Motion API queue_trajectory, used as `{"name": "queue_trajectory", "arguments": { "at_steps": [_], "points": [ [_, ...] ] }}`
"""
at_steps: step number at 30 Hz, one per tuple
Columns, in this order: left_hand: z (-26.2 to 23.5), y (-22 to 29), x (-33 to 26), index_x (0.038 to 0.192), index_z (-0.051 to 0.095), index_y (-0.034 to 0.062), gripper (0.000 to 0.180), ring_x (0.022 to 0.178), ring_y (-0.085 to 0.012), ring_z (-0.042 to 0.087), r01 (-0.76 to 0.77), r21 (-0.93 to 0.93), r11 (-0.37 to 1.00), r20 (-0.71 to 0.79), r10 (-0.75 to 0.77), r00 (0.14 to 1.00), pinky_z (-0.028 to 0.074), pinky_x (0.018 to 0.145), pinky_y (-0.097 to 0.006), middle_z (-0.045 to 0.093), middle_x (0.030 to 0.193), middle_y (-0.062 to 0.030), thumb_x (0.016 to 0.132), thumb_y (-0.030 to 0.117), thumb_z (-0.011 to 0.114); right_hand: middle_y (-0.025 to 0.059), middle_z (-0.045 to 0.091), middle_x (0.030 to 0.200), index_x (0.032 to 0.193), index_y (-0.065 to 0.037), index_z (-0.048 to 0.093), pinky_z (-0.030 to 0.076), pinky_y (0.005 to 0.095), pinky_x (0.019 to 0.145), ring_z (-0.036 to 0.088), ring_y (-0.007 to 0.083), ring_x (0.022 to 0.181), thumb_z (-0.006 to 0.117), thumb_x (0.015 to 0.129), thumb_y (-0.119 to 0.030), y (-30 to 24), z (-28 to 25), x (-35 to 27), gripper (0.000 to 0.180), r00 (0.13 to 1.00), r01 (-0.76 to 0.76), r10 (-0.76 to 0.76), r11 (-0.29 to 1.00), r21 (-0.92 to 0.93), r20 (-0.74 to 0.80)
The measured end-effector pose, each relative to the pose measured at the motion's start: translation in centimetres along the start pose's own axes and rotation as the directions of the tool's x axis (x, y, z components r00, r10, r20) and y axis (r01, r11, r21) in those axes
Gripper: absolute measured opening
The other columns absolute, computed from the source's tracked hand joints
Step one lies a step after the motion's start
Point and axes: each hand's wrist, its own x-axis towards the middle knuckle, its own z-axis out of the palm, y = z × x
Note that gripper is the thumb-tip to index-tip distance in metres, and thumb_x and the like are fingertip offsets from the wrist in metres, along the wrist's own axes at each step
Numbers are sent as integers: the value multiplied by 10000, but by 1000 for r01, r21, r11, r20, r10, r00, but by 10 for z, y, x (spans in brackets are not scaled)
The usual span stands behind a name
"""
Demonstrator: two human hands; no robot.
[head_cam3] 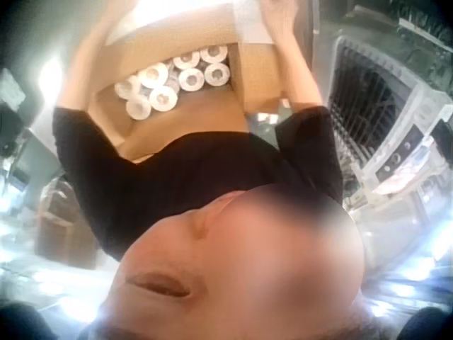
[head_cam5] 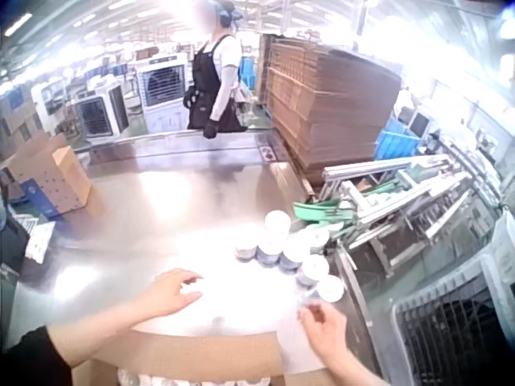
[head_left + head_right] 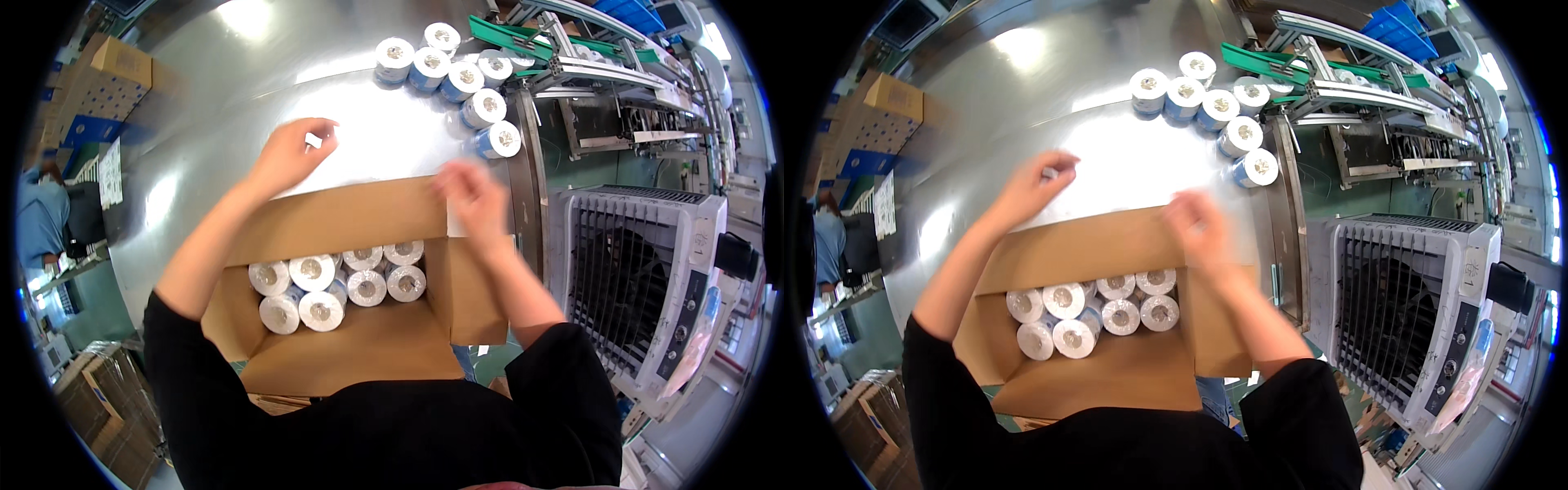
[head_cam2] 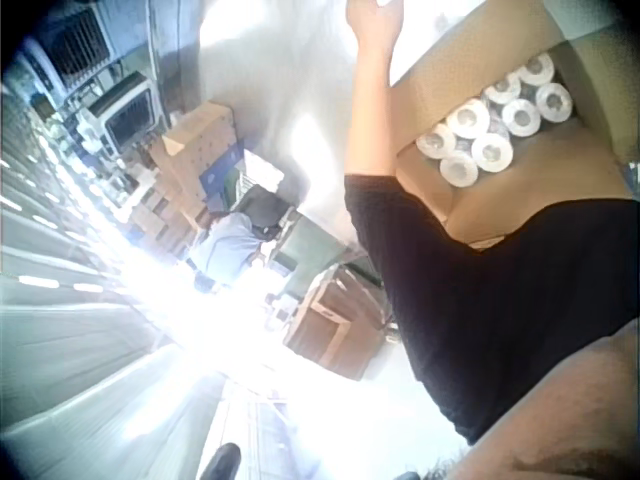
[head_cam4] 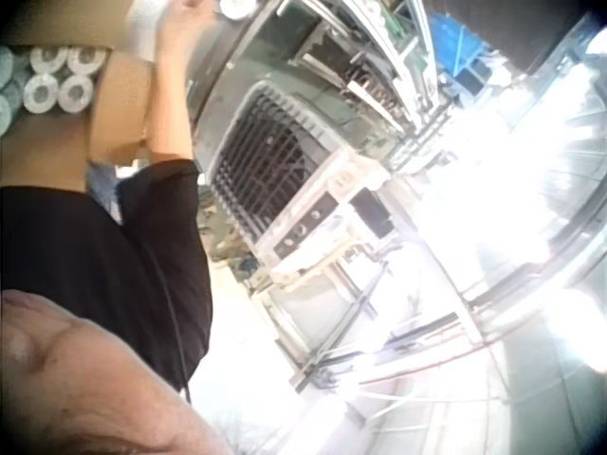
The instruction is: The person packs rolls of toilet paper into cardboard boxes on a factory floor. They pick up rolls from a metal table, place them into a box, and then close the box flaps. The process is repeated for multiple boxes.
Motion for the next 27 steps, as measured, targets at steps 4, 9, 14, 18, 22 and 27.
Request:
{"name": "queue_trajectory", "arguments": {
  "at_steps": [4, 9, 14, 18, 22, 27],
  "points": [
    [39, -28, 147, 1274, 571, 150, 549, 1109, -310, 531, -19, 465, 885, -36, 40, 999, 436, 959, -401, 563, 1191, -185, 777, 358, 676, 228, 649, 1036, 1237, 40, 473, 502, 378, 822, 655, 318, 935, 647, 847, -308, 141, -133, 97, 551, 956, -272, 105, 662, -699, -273],
    [112, -29, 299, 1326, 526, 169, 674, 1213, -386, 424, 98, 611, 786, -124, -27, 992, 420, 993, -418, 505, 1261, -230, 732, 452, 674, 307, 623, 1024, 1304, 45, 314, 480, 474, 859, 613, 452, 947, 650, 807, -338, 250, -172, 130, 712, 908, -416, 224, 570, -708, -354],
    [163, -16, 371, 1294, 568, 168, 794, 1223, -426, 416, 421, 541, 728, -232, -352, 907, 390, 996, -473, 398, 1371, -299, 689, 680, 592, 276, 645, 913, 1199, 75, 361, 513, 465, 799, 642, 432, 858, 677, 778, -371, 205, -167, 155, 690, 899, -345, 389, 343, -874, -202],
    [177, -20, 391, 1158, 640, 90, 759, 1187, -360, 452, 425, 621, 658, -249, -349, 904, 443, 919, -455, 511, 1267, -211, 693, 689, 599, 216, 658, 933, 1303, -56, 363, 520, 464, 774, 649, 373, 878, 722, 722, -221, 228, -177, 174, 703, 994, -12, 97, 513, -858, 44],
    [131, -52, 358, 1042, 696, 54, 791, 941, -300, 643, 220, 670, 709, -41, -260, 965, 507, 829, -368, 694, 989, -132, 658, 741, 628, 179, 664, 944, 1362, -138, 348, 510, 452, 800, 639, 367, 909, 713, 694, -130, 215, -162, 205, 761, 887, -28, 424, 443, -896, 181],
    [39, -61, 222, 1096, 655, -12, 526, 947, -159, 610, 183, 34, 983, 14, -183, 983, 481, 836, -280, 678, 974, -78, 824, 438, 678, 226, 652, 969, 1316, -82, 447, 501, 439, 824, 626, 380, 930, 705, 687, -134, 248, -131, 147, 682, 947, -144, 308, 649, -747, 86]
  ]
}}
